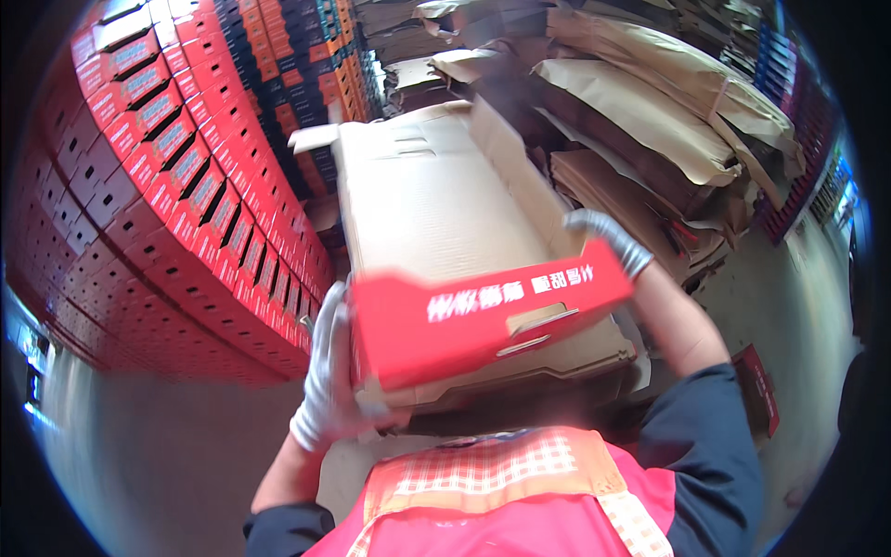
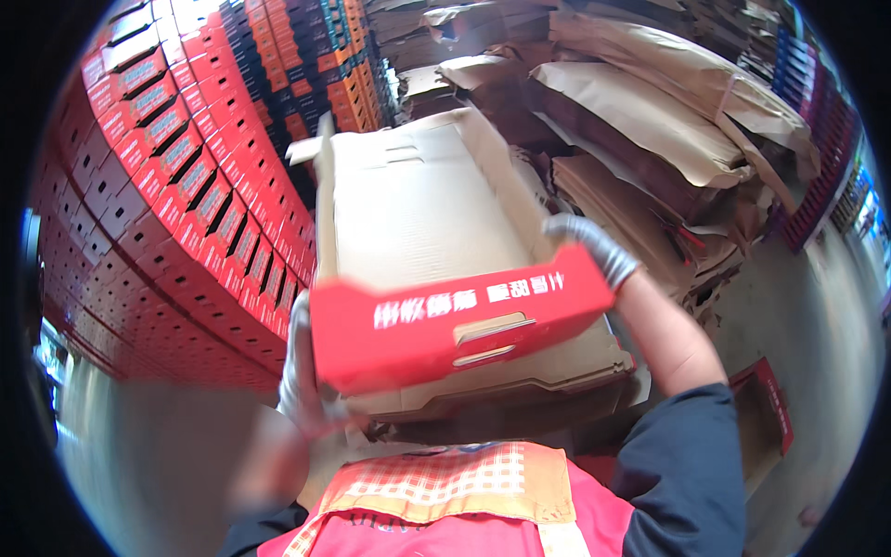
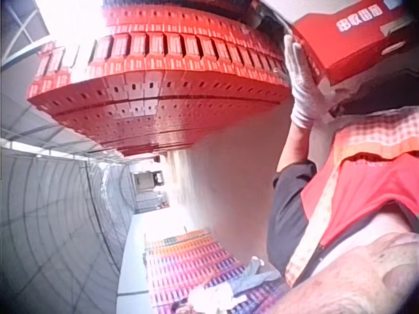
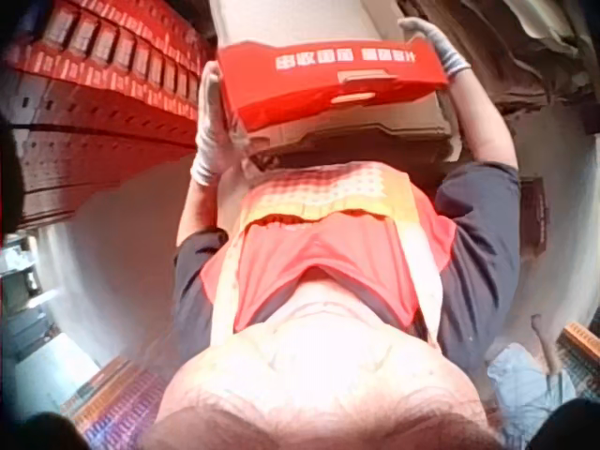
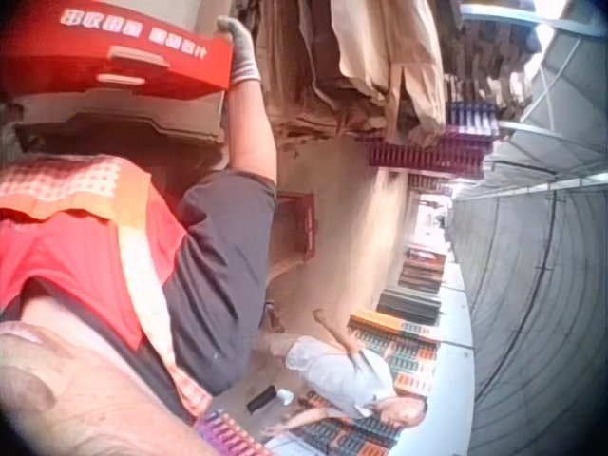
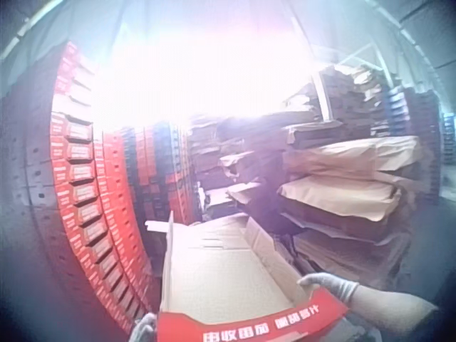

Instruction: The person folds flat cardboard pieces into red rectangular boxes and stacks them in a warehouse. The person repeatedly picks up flat cardboard, folds the sides to form a box, and places the finished box onto a growing stack.

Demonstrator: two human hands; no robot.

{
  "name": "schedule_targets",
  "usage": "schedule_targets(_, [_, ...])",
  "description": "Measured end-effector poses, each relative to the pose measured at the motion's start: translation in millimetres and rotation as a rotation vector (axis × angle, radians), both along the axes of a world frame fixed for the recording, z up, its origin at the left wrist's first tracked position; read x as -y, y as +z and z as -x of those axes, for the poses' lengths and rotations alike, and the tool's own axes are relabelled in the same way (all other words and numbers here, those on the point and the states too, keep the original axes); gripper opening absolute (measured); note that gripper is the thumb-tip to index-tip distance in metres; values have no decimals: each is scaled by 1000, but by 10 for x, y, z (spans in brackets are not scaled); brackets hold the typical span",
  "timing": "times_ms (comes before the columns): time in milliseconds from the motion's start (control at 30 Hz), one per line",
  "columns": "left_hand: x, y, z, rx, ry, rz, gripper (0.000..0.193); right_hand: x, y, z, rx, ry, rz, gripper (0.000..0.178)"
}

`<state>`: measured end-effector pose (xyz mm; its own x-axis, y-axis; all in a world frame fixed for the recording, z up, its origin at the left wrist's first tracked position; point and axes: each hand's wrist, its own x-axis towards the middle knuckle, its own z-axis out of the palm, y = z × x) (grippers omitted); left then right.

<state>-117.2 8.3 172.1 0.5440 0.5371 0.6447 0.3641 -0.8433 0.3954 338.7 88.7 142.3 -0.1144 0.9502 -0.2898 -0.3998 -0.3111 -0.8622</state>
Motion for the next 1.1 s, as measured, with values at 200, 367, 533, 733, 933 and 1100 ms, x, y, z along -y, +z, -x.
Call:
schedule_targets(200, [-286,520,-1165,-117,-81,-256,86,-37,-1145,367,989,46,-263,38])
schedule_targets(367, [-361,433,-1966,271,-225,-211,97,-15,466,79,476,-339,-937,29])
schedule_targets(533, [-456,219,-2341,607,-160,-302,124,583,1361,686,1216,-68,-1088,32])
schedule_targets(733, [-300,0,-2426,639,-69,124,151,479,1662,899,1201,268,-440,30])
schedule_targets(933, [-218,7,-2356,516,-474,720,107,120,1285,1268,1596,287,-1218,16])
schedule_targets(1100, [-199,-94,-2089,711,-298,491,102,-154,1324,1725,1171,219,-1386,22])
